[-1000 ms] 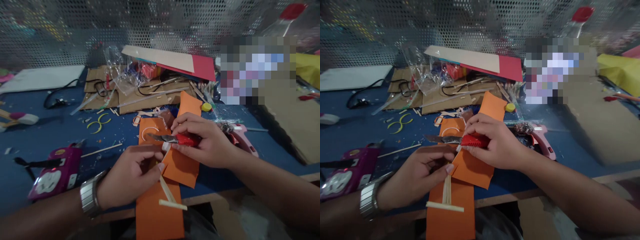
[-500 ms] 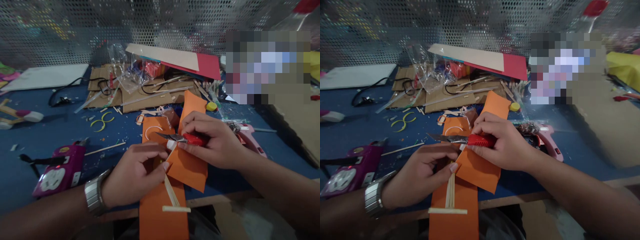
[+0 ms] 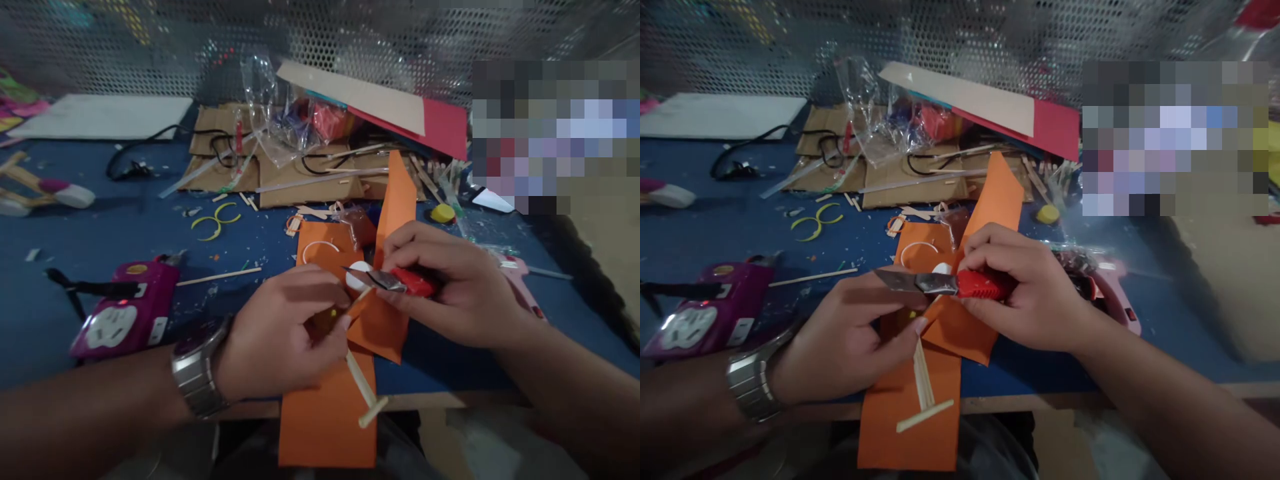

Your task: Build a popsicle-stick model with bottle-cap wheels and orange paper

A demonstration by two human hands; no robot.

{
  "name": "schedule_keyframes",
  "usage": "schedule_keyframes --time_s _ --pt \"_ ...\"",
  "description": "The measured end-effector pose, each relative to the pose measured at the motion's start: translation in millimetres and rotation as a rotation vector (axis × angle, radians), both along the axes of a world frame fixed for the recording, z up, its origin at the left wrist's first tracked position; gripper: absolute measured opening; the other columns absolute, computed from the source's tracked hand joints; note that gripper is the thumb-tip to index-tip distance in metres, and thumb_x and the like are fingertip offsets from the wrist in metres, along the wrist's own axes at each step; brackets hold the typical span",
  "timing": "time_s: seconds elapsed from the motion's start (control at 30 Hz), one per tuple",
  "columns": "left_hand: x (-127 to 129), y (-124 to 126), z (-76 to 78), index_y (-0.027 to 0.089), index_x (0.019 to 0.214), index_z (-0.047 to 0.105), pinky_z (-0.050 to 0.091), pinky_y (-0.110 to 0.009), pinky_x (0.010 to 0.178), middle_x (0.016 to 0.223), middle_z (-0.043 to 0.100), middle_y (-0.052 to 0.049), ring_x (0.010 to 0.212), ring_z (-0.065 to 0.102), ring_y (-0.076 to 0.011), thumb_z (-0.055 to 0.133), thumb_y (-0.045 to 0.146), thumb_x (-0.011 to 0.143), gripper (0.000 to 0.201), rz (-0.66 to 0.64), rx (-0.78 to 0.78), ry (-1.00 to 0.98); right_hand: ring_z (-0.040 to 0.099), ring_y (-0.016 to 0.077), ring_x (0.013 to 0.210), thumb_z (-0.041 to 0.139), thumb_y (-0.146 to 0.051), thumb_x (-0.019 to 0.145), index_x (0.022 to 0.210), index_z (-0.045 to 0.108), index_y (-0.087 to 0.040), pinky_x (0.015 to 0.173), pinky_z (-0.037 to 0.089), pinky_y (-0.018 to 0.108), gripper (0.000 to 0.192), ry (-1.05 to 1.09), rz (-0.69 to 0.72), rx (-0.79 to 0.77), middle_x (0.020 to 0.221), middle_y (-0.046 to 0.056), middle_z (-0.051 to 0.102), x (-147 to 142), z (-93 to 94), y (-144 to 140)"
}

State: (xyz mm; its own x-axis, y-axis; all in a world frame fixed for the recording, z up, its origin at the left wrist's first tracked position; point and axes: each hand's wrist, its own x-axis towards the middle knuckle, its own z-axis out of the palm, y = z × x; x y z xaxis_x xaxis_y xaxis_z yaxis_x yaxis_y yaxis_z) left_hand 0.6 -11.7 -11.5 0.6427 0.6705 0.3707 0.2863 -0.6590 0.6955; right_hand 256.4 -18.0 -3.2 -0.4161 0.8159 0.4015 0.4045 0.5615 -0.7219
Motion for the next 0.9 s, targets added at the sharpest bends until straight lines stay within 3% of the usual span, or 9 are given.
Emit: schedule_keyframes --time_s 0.13,0.3,0.43,0.6,0.7,0.9 --pt "0.0 -0.9 -2.3 0.013 0.09 0.076 0.057 -0.035 0.082 0.091 0.078 -0.008 0.089 0.072 -0.0225 0.061 0.009 0.091 0.015 -0.011 0.059 0.013 0.068 0.0174 0.09 0.082 -0.009 0.088 0.099 0.073 -0.021 0.078 0.054 0.032 0.019 0.005 -0.002 -0.008 0.099 0.004 0.07 0.8 -0.8 -2.2" --pt "0.4 -1.8 -0.8 0.016 0.091 0.076 0.055 -0.033 0.079 0.085 0.076 -0.005 0.083 0.069 -0.02 0.062 0.012 0.093 0.015 0.0 0.033 0.025 0.069 0.0197 0.09 0.082 -0.009 0.086 0.099 0.075 -0.023 0.079 0.056 0.035 0.021 -0.027 -0.019 -0.034 0.101 0.004 0.071 2.3 -1.4 -4.2" --pt "1.5 0.0 1.5 0.016 0.087 0.075 0.048 -0.028 0.068 0.073 0.067 0.001 0.067 0.06 -0.0137 0.067 0.013 0.09 0.008 0.03 -0.124 0.01 0.07 0.0217 0.09 0.081 -0.008 0.085 0.101 0.076 -0.025 0.079 0.056 0.037 0.024 -0.016 -0.036 -0.04 0.101 0.004 0.072 2.8 -3.7 -4.2" --pt "2.2 4.1 5.8 0.017 0.081 0.07 0.046 -0.024 0.065 0.075 0.067 0.003 0.067 0.057 -0.0107 0.066 0.011 0.089 0.01 -0.003 -0.347 0.009 0.07 0.023 0.091 0.081 -0.014 0.09 0.098 0.077 -0.026 0.078 0.057 0.039 0.016 0.027 -0.057 -0.08 0.099 0.005 0.072 0.1 -3.2 -3.1" --pt "1.1 5.4 6.8 0.017 0.085 0.073 0.047 -0.023 0.064 0.077 0.069 0.003 0.067 0.059 -0.0105 0.066 0.012 0.091 0.011 -0.019 -0.391 -0.001 0.07 0.0228 0.09 0.078 -0.02 0.095 0.095 0.077 -0.026 0.077 0.058 0.039 0.006 0.054 -0.057 -0.11 0.097 0.006 0.073 -2.1 -0.4 -1.2" --pt "-0.2 5.9 7.2 0.017 0.085 0.073 0.045 -0.021 0.059 0.076 0.068 0.003 0.063 0.054 -0.0094 0.065 0.016 0.093 0.012 0.001 -0.401 0.034 0.07 0.0227 0.089 0.075 -0.021 0.098 0.094 0.078 -0.023 0.078 0.057 0.038 0.005 0.091 -0.033 -0.123 0.095 0.007 0.074 -3.3 2.2 1.7"
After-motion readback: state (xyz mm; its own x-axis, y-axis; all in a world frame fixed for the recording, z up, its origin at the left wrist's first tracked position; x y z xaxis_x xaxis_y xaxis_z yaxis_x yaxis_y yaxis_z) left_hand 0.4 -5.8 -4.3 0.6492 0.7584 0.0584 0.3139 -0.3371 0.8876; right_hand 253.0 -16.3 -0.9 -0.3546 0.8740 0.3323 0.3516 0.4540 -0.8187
